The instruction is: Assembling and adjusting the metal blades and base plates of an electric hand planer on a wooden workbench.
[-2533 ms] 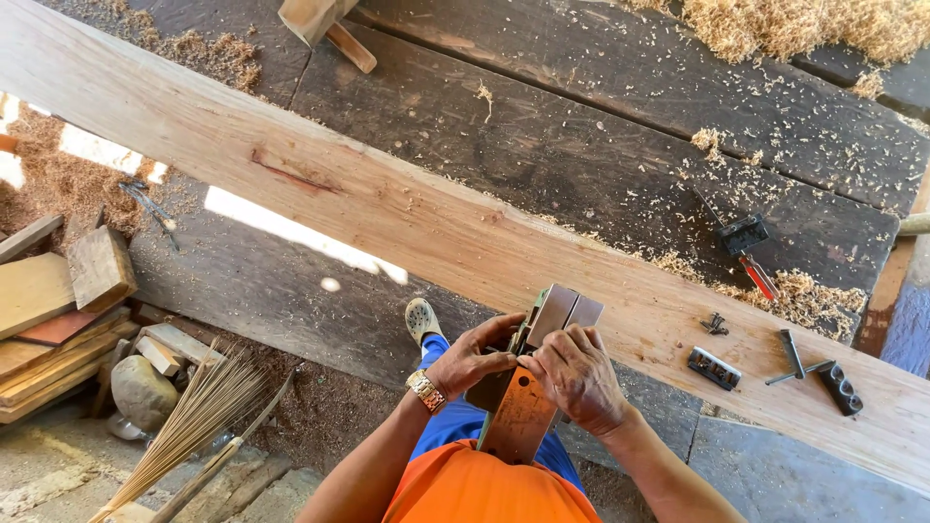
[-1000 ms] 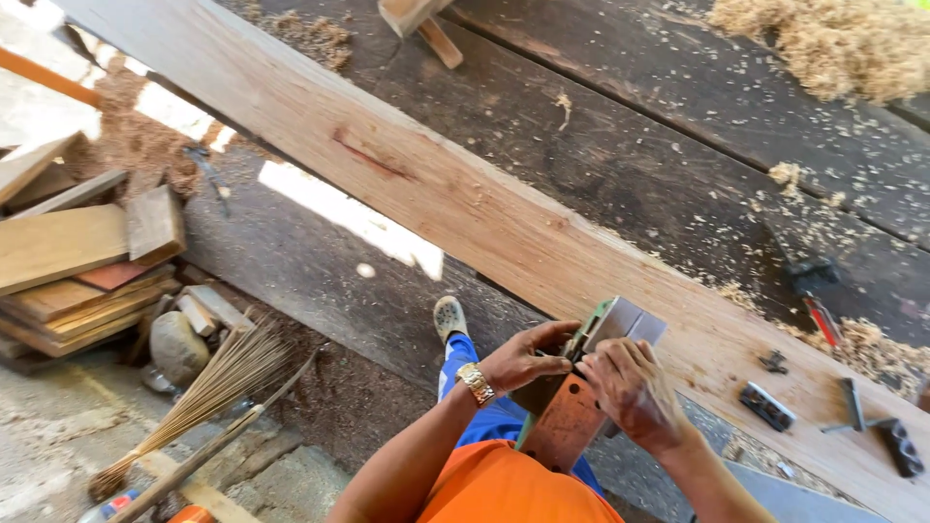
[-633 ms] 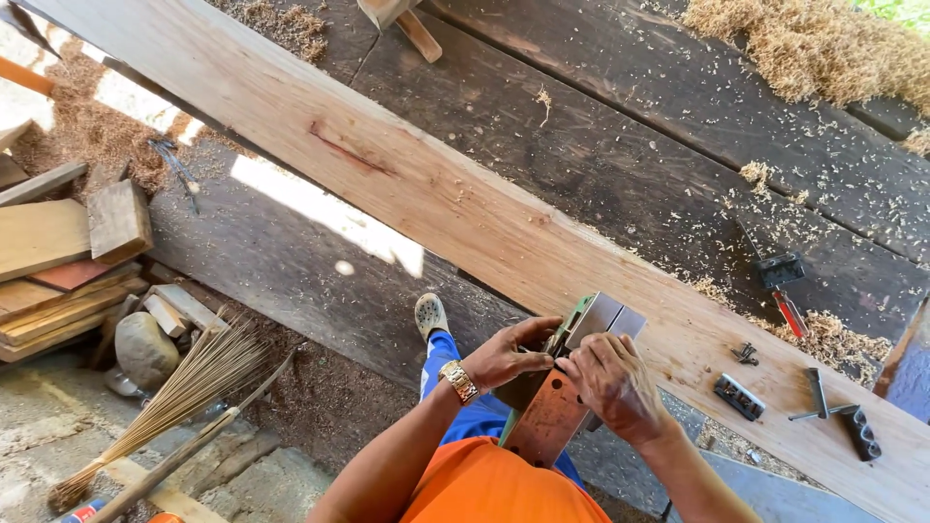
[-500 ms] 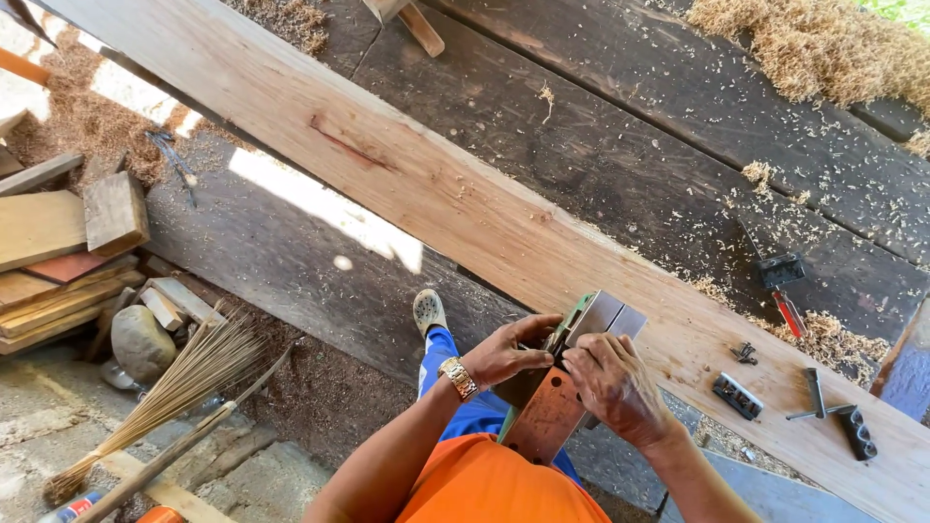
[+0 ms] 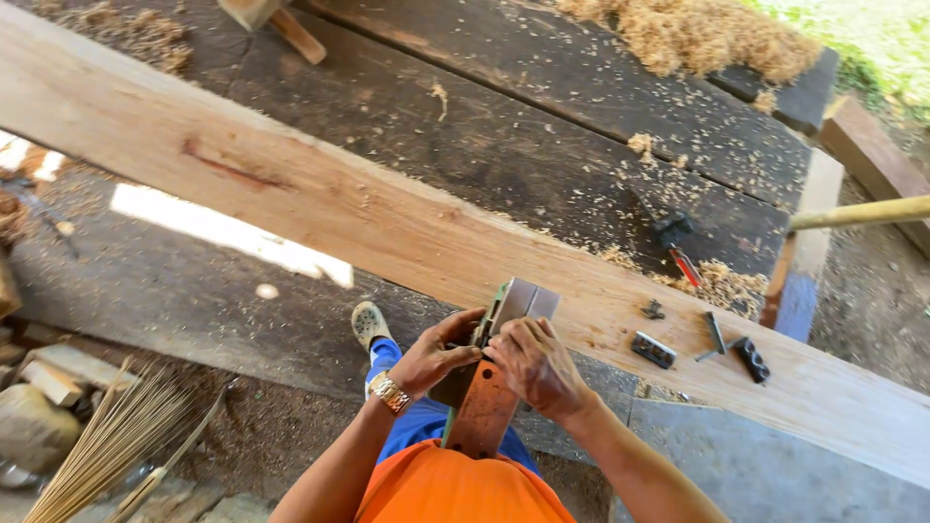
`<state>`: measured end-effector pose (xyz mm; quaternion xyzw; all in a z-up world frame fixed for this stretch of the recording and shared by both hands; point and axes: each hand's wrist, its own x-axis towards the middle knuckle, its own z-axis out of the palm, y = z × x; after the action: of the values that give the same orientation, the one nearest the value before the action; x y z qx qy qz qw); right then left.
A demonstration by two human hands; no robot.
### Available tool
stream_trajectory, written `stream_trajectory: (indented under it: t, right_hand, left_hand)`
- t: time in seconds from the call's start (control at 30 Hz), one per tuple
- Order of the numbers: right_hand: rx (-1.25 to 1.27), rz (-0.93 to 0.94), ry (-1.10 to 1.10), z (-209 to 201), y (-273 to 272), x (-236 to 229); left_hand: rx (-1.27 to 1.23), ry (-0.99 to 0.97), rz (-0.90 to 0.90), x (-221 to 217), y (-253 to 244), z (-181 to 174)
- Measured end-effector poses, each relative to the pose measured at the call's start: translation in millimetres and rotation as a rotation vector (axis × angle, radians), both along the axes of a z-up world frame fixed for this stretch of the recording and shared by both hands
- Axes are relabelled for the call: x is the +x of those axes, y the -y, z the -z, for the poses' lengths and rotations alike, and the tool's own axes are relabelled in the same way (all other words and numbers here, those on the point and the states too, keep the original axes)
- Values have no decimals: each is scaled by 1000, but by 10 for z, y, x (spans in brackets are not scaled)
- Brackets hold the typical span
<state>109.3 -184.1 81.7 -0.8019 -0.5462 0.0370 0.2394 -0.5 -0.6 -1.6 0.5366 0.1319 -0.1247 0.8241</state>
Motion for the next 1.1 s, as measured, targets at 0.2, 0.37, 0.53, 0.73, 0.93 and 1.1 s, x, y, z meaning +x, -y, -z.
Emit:
stream_trajectory:
  t: [0.2, 0.37, 0.53, 0.73, 0.93, 1.1]
  right_hand:
    - [-7, -64, 30, -40, 11, 12]
    - [7, 19, 52, 8, 48, -86]
    - [258, 8, -33, 440, 311, 87]
    - [-95, 1219, -178, 1005, 1363, 715]
    - [-90, 1138, -89, 1246, 1688, 837]
    - [-31, 1060, -21, 1280, 1670, 825]
  left_hand:
    - [-14, 21, 13, 22, -10, 12]
    - [-42, -74, 16, 37, -23, -98]
    - [75, -88, 71, 63, -39, -179]
    - [82, -88, 41, 27, -29, -100]
    - [32, -111, 41, 49, -12, -129]
    - [23, -107, 21, 54, -2, -122]
